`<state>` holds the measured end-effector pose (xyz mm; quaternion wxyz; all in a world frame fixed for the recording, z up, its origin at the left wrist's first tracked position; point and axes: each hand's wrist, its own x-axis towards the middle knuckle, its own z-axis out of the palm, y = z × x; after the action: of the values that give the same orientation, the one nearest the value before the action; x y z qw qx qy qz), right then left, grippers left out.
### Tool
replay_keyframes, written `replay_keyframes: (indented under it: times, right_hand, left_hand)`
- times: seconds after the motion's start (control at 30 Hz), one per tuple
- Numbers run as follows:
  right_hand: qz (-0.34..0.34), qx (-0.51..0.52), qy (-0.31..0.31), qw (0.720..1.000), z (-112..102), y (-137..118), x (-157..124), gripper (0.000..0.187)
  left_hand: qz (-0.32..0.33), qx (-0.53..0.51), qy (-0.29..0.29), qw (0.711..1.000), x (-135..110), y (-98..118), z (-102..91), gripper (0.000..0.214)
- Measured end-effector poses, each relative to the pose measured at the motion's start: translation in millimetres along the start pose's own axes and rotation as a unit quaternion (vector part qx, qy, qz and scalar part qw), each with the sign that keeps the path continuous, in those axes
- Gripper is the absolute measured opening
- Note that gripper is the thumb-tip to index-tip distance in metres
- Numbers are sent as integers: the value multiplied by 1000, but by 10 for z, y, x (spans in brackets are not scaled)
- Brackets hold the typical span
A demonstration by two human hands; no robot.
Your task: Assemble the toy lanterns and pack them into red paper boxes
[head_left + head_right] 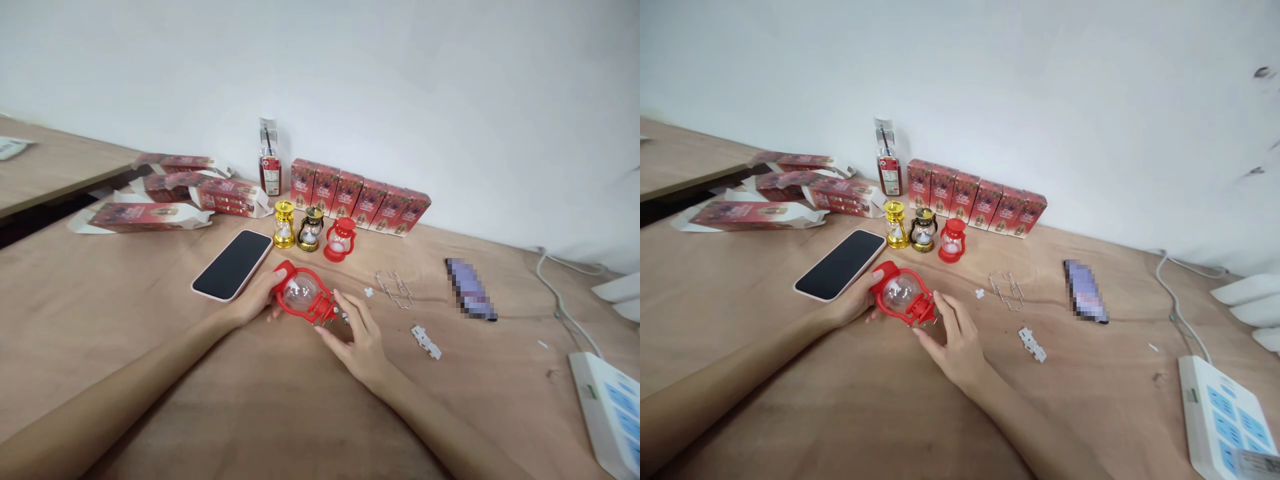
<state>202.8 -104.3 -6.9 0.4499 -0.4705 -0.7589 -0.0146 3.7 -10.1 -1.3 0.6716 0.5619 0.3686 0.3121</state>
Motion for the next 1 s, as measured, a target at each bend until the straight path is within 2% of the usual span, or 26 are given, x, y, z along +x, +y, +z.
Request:
replay_keyframes:
  times: [0.37,0.77,1.0]
  right_hand:
    - [-14,-11,8,1000,9,23,-8,58]
    - [2,15,7,1000,-2,40,-4,57]
    - [53,60,19,997,-2,27,-8,63]
  left_hand:
    - [9,-14,1,1000,10,-23,-2,59]
    - [17,-13,8,1000,21,-54,-11,57]
    - [14,-16,4,1000,5,-15,24,57]
